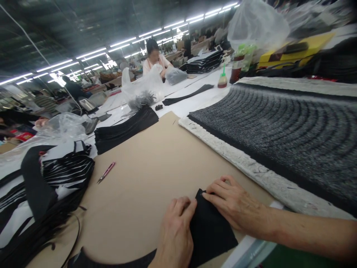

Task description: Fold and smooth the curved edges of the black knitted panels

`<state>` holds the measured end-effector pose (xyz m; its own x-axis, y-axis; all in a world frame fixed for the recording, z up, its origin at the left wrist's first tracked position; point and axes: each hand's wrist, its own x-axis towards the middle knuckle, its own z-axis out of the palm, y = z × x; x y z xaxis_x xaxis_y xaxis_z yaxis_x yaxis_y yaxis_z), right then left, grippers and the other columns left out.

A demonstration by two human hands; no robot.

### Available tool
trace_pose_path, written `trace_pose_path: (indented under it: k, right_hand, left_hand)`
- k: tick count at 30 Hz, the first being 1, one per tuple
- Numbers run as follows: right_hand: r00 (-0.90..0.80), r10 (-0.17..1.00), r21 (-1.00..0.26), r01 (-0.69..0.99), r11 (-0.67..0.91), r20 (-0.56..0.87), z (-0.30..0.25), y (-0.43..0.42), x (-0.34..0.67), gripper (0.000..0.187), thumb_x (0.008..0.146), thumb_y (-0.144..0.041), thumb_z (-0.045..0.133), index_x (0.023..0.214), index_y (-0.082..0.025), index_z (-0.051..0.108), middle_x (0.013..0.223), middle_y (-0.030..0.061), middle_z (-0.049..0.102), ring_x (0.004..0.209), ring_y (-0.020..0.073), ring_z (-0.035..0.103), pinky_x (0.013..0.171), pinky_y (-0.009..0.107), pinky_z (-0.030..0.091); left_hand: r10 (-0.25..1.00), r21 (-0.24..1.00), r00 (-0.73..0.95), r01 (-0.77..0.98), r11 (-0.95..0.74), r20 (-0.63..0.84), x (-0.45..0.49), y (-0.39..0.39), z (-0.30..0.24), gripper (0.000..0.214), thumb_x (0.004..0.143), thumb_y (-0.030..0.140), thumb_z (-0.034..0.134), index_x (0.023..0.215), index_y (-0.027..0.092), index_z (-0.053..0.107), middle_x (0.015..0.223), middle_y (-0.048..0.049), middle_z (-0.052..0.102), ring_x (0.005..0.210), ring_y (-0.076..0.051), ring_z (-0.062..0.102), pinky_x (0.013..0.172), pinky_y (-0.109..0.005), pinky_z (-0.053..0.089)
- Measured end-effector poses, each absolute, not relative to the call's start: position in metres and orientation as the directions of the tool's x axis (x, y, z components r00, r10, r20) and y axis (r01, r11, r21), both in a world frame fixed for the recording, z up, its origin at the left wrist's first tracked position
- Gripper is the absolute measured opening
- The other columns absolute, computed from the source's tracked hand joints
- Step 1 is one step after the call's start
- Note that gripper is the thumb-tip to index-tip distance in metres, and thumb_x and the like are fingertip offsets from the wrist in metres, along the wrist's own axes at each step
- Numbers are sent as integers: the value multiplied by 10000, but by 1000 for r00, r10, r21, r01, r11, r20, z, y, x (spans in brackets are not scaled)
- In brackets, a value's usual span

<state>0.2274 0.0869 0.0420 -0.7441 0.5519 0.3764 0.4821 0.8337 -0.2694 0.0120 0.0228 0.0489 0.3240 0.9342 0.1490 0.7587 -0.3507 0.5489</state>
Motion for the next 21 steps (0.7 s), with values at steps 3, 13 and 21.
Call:
trace_pose_path:
  k: [3, 13, 21]
  right_hand:
    - [-731, 591, -347, 487, 801, 340, 52, 89, 228, 331, 880, -58, 416, 1120, -175, 611, 963, 76, 610, 887, 196, 534, 849, 381, 351]
    - [-849, 417, -187, 375, 908, 323, 44, 94, 221, 393, 915, -96, 450, 1290, -195, 513, 1101, 68, 641, 1062, 226, 505, 994, 468, 248]
    - [-834, 513, -308, 443, 842, 204, 49, 91, 221, 439, 835, -87, 476, 1234, -247, 563, 1131, 53, 637, 1087, 222, 509, 992, 452, 289]
  left_hand:
    - [912, 384, 371, 827, -410, 175, 15, 19, 41, 502, 880, 33, 289, 1289, 163, 549, 1169, -104, 600, 974, -238, 520, 842, -386, 485]
    - [840, 20, 432, 886, -464, 328, 16, 12, 33, 529, 792, 9, 387, 1286, 129, 534, 1176, -73, 631, 994, -242, 539, 843, -363, 438]
    - [878, 166, 383, 883, -439, 286, 21, 14, 38, 497, 802, 45, 425, 1267, 157, 557, 1130, -72, 643, 1015, -244, 557, 873, -381, 464]
